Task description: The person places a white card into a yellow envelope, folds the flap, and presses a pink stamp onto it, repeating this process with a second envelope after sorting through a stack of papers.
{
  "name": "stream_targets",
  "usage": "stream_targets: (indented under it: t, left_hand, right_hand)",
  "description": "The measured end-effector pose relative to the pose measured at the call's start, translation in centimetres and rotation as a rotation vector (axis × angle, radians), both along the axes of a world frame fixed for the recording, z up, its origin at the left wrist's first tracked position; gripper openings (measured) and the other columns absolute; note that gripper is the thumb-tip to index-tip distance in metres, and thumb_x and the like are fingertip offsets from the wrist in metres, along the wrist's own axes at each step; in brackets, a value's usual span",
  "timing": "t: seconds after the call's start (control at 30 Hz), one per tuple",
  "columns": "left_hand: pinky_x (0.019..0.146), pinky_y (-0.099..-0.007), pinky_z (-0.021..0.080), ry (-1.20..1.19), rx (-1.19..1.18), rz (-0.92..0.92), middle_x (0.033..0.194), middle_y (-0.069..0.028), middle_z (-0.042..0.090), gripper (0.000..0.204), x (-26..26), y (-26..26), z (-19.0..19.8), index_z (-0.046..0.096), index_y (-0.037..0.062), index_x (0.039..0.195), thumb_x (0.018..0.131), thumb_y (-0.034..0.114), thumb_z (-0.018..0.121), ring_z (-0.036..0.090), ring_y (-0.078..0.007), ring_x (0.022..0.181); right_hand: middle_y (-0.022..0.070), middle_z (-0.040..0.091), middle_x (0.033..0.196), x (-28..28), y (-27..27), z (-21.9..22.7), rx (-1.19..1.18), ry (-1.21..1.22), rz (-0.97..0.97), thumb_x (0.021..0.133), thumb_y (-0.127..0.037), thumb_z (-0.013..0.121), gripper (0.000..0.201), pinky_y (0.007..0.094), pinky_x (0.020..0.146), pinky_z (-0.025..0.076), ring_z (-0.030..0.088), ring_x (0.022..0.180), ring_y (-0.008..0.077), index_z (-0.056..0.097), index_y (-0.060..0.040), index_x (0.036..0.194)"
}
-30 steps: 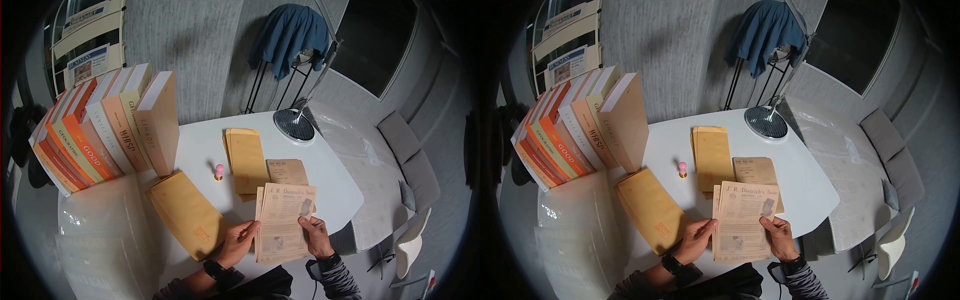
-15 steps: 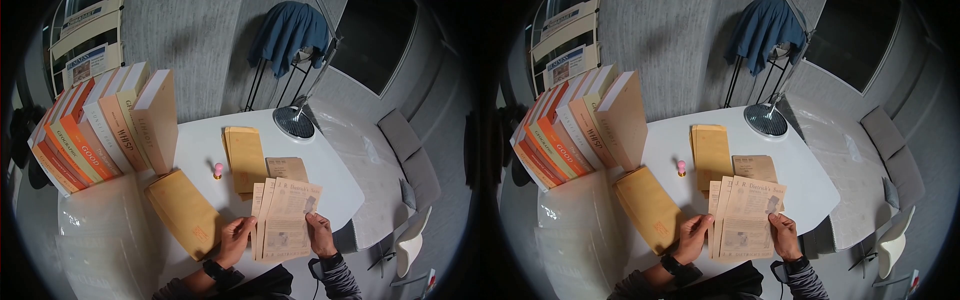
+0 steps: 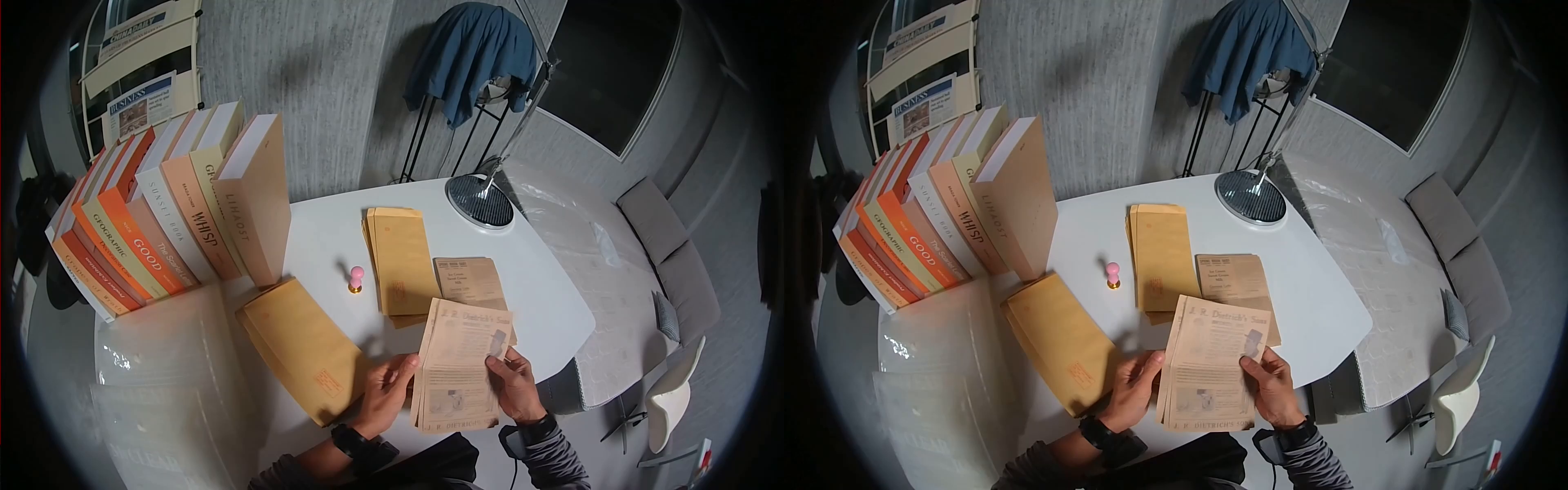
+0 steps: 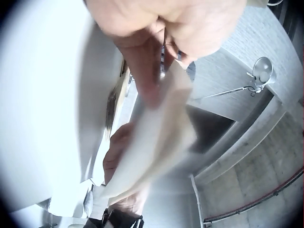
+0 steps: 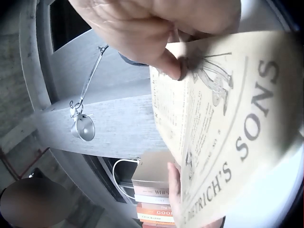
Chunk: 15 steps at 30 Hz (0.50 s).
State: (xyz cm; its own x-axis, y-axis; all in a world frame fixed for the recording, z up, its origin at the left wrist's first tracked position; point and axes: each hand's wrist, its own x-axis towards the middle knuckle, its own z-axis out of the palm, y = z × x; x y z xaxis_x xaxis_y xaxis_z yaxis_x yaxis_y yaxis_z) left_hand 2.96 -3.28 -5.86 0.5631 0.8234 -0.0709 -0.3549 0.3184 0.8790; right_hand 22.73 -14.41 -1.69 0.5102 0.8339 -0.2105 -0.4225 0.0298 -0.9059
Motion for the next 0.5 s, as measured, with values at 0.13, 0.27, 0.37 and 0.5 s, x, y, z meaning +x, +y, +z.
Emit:
stream_targets:
  t: [0.13,0.27,0.37,0.5]
  left_hand:
    - [0.075,-0.0218,0.047,-0.027,0.078,-0.111,0.096,0.0013,0.067,0.024,-0.2,-0.1,0.7,0.064,-0.0020,0.115,0.100,0.017,0.061,0.057,-0.0029,0.085]
    - [0.089,-0.0243,0.048,0.097,0.061,-0.190,0.114,-0.0061,0.068,0.018,-0.5,0.2,-1.7,0.064,-0.0019,0.113,0.099,0.008,0.058,0.060,-0.0071,0.103]
    - [0.092,-0.0253,0.048,-0.200,0.149,-0.139,0.124,-0.0114,0.064,0.015,-0.5,0.3,-0.8,0.065,-0.0020,0.109,0.100,0.004,0.055,0.058,-0.0107,0.111]
    - [0.087,-0.0252,0.051,-0.282,-0.191,-0.121,0.117,-0.0099,0.064,0.028,-0.2,0.6,0.6,0.057,0.0016,0.127,0.101,0.010,0.051,0.060,-0.0120,0.105]
  right_hand:
    - [0.0086,0.071,0.110,-0.1,0.4,0.0,0.026,0.007,0.044,0.093,0.003,0.063,0.024,0.0310,0.089,0.055,0.066,0.099,0.0138,0.066,-0.0005,0.116]
    - [0.0114,0.070,0.114,0.5,-0.2,-0.8,0.026,0.001,0.084,0.091,0.004,0.063,0.016,0.0322,0.087,0.056,0.067,0.100,0.0159,0.070,-0.0026,0.103]
    - [0.0147,0.067,0.121,0.2,0.1,-0.1,0.190,-0.051,0.214,0.088,0.006,0.064,0.012,0.0334,0.087,0.056,0.067,0.100,0.0196,0.071,-0.0033,0.089]
    - [0.0155,0.065,0.124,0.9,-0.6,-0.8,0.143,-0.176,0.177,0.086,0.008,0.063,0.014,0.0334,0.087,0.055,0.065,0.101,0.0205,0.070,-0.0032,0.082]
